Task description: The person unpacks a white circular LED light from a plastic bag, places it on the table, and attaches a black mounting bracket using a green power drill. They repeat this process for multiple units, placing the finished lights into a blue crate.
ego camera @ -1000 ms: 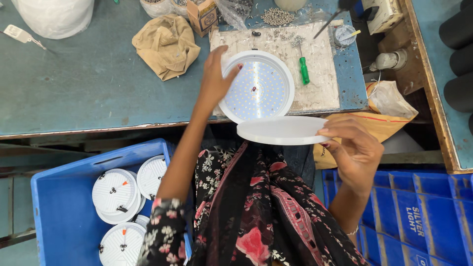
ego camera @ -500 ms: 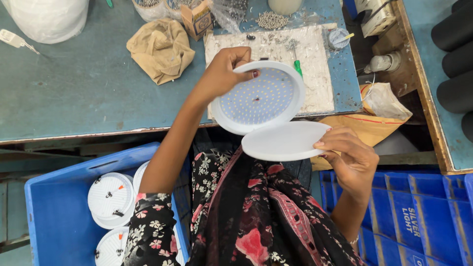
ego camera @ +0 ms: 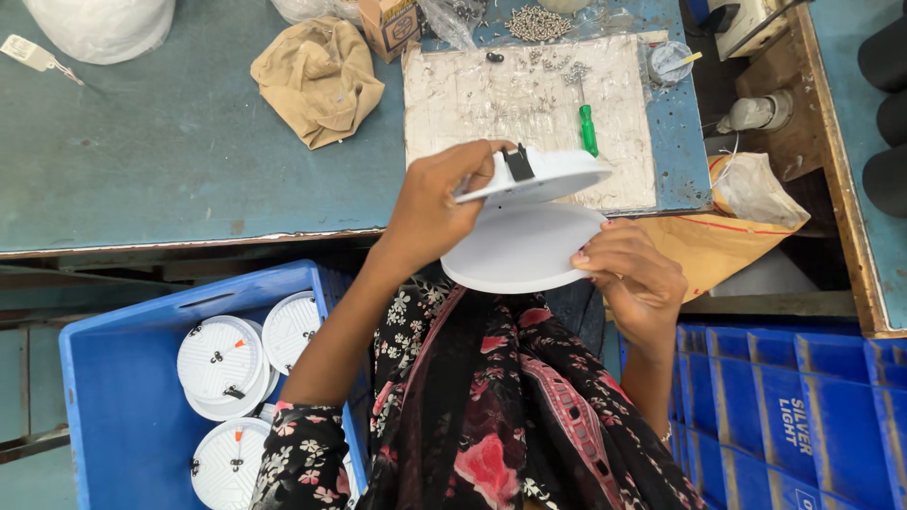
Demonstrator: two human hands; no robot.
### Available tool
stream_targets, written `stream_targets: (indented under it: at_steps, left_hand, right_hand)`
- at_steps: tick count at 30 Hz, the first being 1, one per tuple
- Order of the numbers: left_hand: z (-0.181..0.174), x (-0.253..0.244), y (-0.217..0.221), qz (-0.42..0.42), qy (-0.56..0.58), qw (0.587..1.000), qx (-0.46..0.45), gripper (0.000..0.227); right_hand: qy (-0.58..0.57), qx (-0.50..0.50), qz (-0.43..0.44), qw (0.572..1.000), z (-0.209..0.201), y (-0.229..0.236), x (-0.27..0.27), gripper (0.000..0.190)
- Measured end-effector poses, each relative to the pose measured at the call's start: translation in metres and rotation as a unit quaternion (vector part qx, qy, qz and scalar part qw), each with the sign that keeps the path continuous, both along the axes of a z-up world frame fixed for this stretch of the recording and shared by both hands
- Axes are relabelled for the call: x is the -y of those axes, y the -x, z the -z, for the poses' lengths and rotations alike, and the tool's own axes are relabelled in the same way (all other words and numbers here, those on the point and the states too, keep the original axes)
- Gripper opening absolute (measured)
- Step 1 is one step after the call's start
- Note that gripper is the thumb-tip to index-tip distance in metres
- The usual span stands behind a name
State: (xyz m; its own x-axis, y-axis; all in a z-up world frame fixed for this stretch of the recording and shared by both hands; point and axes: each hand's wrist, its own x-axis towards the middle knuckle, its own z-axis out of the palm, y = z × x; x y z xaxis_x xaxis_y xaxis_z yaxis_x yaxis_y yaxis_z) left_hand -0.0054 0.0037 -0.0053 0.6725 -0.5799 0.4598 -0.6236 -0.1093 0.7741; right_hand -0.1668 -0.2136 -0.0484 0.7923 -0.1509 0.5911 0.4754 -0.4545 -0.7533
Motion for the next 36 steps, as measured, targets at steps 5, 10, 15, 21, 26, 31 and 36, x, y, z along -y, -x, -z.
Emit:
stream_targets:
  at_steps: [5, 10, 15, 21, 26, 31, 36]
  left_hand:
    - [0.001, -0.003, 0.01, 0.033, 0.036, 0.999, 0.017, 0.025]
    - [0.0, -0.003, 0.015, 0.039, 0.043, 0.998, 0.026, 0.025]
    - [0.002, -0.004, 0.018, 0.032, 0.032, 0.999, 0.028, 0.028]
    - [-0.007, -0.002, 0.019, 0.03, 0.011, 0.999, -0.012, 0.039]
    - [-0.021, -0.003, 0.008, 0.085, 0.002, 0.995, -0.051, 0.051]
    - [-0.024, 0.0, -0.003, 0.107, 0.002, 0.992, -0.068, 0.054]
    - [-0.026, 0.004, -0.001, 0.078, 0.004, 0.995, -0.059, 0.055]
  right_hand:
    - [-0.001, 0.004, -0.012, 1.0, 0.003, -0.006, -0.006, 0.016]
    - [0.014, 0.012, -0.009, 1.0, 0.002, -0.006, -0.006, 0.011]
    - [0.01, 0.005, 0.0, 1.0, -0.002, -0.008, -0.007, 0.012]
    - [0.04, 0.035, 0.037, 0.998, -0.006, -0.016, -0.011, 0.015]
    - [0.097, 0.077, 0.122, 0.985, -0.007, -0.035, -0.02, 0.025]
    - [0.121, 0.124, 0.208, 0.963, 0.001, -0.056, -0.03, 0.035]
    - [0.112, 0.135, 0.209, 0.962, 0.018, -0.068, -0.033, 0.044]
